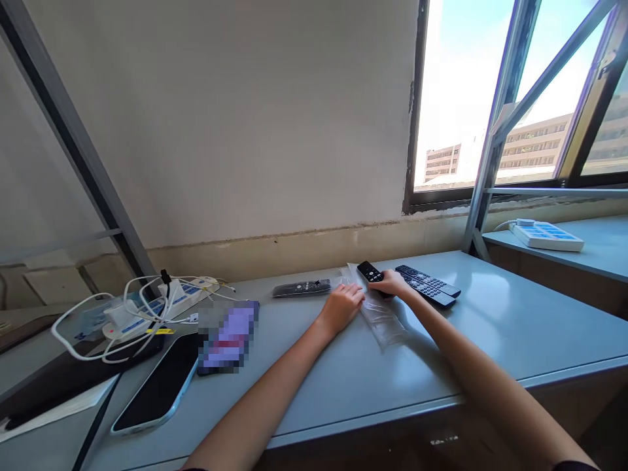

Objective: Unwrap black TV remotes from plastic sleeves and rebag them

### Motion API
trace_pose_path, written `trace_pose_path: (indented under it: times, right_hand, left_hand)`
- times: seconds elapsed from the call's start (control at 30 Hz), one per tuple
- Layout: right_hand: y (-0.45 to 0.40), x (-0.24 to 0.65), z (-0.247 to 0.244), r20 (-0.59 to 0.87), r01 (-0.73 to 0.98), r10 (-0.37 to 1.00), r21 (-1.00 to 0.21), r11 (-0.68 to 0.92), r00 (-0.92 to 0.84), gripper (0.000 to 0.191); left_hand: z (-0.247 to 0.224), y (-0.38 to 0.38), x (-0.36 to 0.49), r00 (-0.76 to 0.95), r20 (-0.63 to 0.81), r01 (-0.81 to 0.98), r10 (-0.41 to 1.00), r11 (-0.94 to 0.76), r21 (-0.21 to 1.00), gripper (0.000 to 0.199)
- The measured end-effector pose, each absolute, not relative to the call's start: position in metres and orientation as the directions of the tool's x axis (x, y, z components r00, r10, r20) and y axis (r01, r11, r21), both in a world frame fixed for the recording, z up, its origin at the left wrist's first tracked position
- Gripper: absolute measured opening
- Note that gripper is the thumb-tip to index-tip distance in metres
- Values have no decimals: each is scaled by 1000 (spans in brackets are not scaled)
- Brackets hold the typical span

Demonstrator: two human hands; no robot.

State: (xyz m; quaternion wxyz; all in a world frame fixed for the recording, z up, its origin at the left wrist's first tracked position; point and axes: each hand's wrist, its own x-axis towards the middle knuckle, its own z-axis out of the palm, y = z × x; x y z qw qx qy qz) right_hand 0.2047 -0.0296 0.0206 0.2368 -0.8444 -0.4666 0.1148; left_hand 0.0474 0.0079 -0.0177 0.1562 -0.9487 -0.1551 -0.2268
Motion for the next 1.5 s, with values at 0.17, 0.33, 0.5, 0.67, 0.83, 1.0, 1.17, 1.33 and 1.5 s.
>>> trace_pose_path:
  times: [0.17, 0.33, 0.5, 0.67, 0.83, 1.0, 1.17, 1.33, 1.5]
  right_hand:
    - [-25, 204, 9, 72, 710, 844, -582, -397, 531, 27]
    - [-23, 208, 10, 64, 730, 856, -557, -396, 513, 30]
    - [-23, 209, 10, 56, 746, 878, -554, -370, 476, 27]
    - [-16, 217, 2, -22, 640, 879, -677, -363, 475, 23]
    - [-8, 226, -6, -86, 532, 881, -768, -356, 466, 24]
    - [-5, 230, -10, -70, 514, 885, -792, -330, 461, 27]
    - [-10, 231, -10, -51, 482, 884, -823, -301, 465, 29]
    - [-14, 227, -6, -54, 421, 876, -862, -283, 480, 25]
    - [-14, 226, -6, -69, 360, 885, -897, -257, 461, 24]
  left_hand:
    - [-13, 4, 42, 794, 508, 440, 334, -892, -101, 11]
    - [-7, -4, 44, 864, 396, 388, 312, -913, -129, 19]
    - [-6, -4, 45, 843, 400, 427, 361, -900, -90, 30]
    - [-12, 2, 46, 866, 372, 383, 335, -921, -64, 20]
    - [-12, 2, 44, 842, 336, 438, 423, -898, 33, 22]
    - [-10, -4, 42, 798, 378, 463, 470, -879, 115, 21]
    - [-12, -7, 41, 734, 569, 397, 371, -914, 83, 24]
    - [-7, -3, 36, 726, 656, 382, 207, -915, -133, 46]
    - [-2, 6, 29, 608, 739, 623, 291, -752, -216, 58]
